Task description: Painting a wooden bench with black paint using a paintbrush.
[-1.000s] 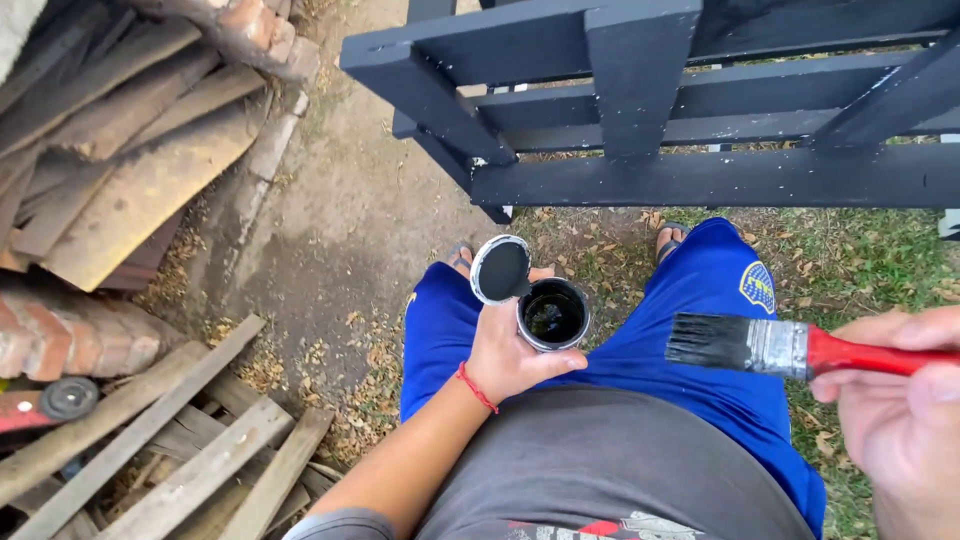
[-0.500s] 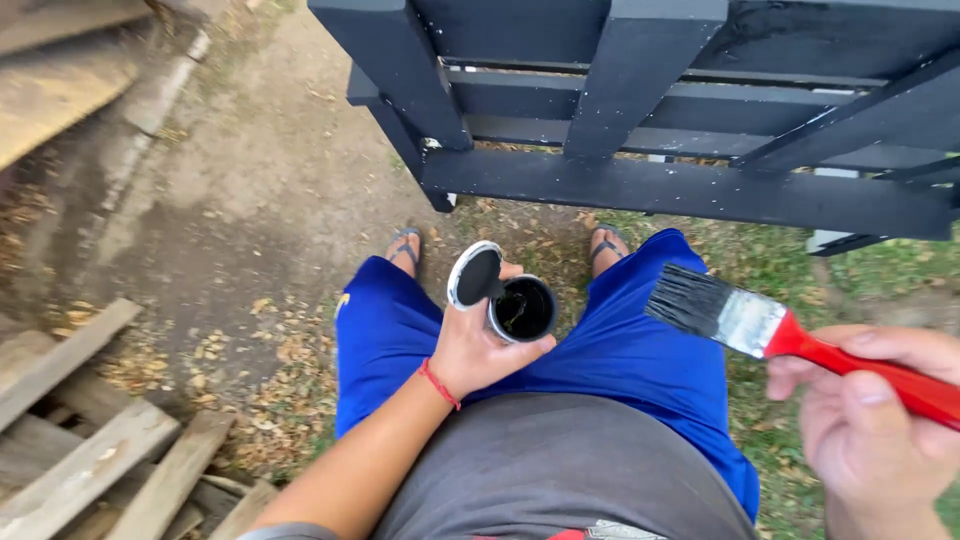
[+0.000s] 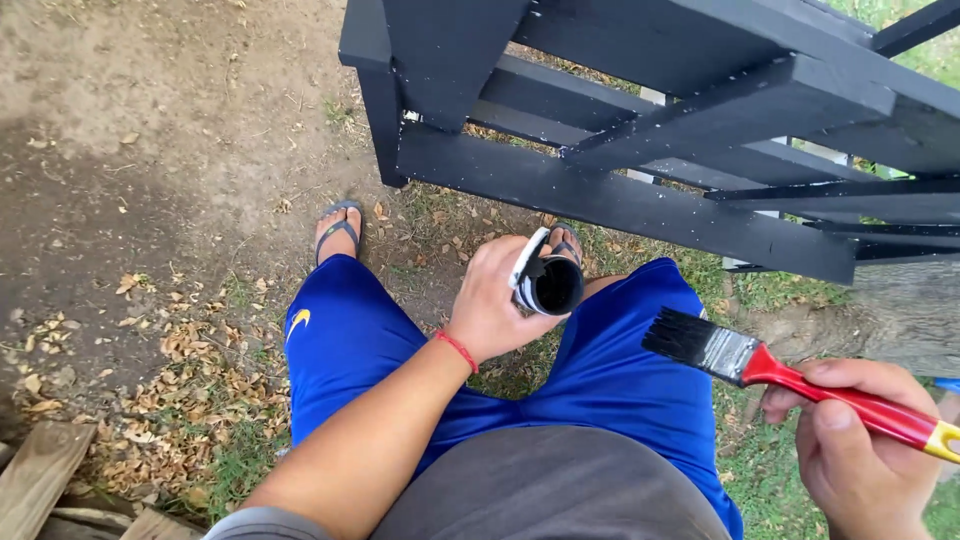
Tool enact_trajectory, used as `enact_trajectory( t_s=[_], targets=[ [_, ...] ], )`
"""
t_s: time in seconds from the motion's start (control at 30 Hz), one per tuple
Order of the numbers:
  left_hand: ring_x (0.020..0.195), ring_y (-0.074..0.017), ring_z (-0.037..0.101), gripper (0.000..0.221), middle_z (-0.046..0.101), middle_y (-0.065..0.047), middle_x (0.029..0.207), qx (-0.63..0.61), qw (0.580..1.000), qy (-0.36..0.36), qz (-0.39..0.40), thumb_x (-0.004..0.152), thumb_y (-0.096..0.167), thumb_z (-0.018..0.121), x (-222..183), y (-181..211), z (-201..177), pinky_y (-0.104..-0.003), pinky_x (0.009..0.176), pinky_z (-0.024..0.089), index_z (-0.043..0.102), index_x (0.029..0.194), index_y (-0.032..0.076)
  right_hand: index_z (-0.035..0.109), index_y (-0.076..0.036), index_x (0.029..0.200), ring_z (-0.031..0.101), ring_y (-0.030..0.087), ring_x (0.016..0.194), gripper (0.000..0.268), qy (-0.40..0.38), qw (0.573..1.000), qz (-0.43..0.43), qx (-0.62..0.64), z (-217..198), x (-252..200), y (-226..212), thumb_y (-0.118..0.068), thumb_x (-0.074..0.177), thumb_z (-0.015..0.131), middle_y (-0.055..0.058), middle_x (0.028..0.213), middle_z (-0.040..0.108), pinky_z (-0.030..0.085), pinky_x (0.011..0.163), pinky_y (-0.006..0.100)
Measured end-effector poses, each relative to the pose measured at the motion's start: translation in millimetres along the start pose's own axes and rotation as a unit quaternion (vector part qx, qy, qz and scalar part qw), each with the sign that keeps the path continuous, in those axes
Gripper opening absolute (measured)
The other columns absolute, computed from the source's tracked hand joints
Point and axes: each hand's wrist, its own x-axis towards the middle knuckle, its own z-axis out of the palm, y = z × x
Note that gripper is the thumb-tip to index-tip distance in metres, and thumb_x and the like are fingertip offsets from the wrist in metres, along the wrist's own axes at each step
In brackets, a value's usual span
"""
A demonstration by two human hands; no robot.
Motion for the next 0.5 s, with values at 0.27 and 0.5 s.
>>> enact_trajectory(
  t_s=[0.27,0.5],
  targets=[
    [0.118,-0.0336,0.052,0.072,0.058,-0.013,0.123,-0.023,0.996,-0.022,-0.079,0.072,0.046,0.081,9.4,-6.1,-5.2,-0.046,0.102,0.042,0.055,0.126,0.005,0.058,-0.006,0.113,0.071,0.018,0.073,0.021,-0.039,0.998,-0.054,-0.009,61.4,22.0,-36.1,-0.016,0.095,0.063,0.011,0.082,0.068,0.064,0.071,0.028],
    [0.114,-0.0311,0.056,0.052,0.061,-0.008,0.114,-0.025,0.998,-0.012,-0.048,0.075,0.035,0.078,13.8,-6.3,-9.4,-0.049,0.102,0.042,0.062,0.120,0.014,0.055,-0.008,0.118,0.075,0.015,0.078,0.027,-0.064,0.993,-0.101,0.001,51.3,33.7,-45.1,-0.029,0.101,0.059,0.008,0.091,0.070,0.068,0.075,0.022]
  ],
)
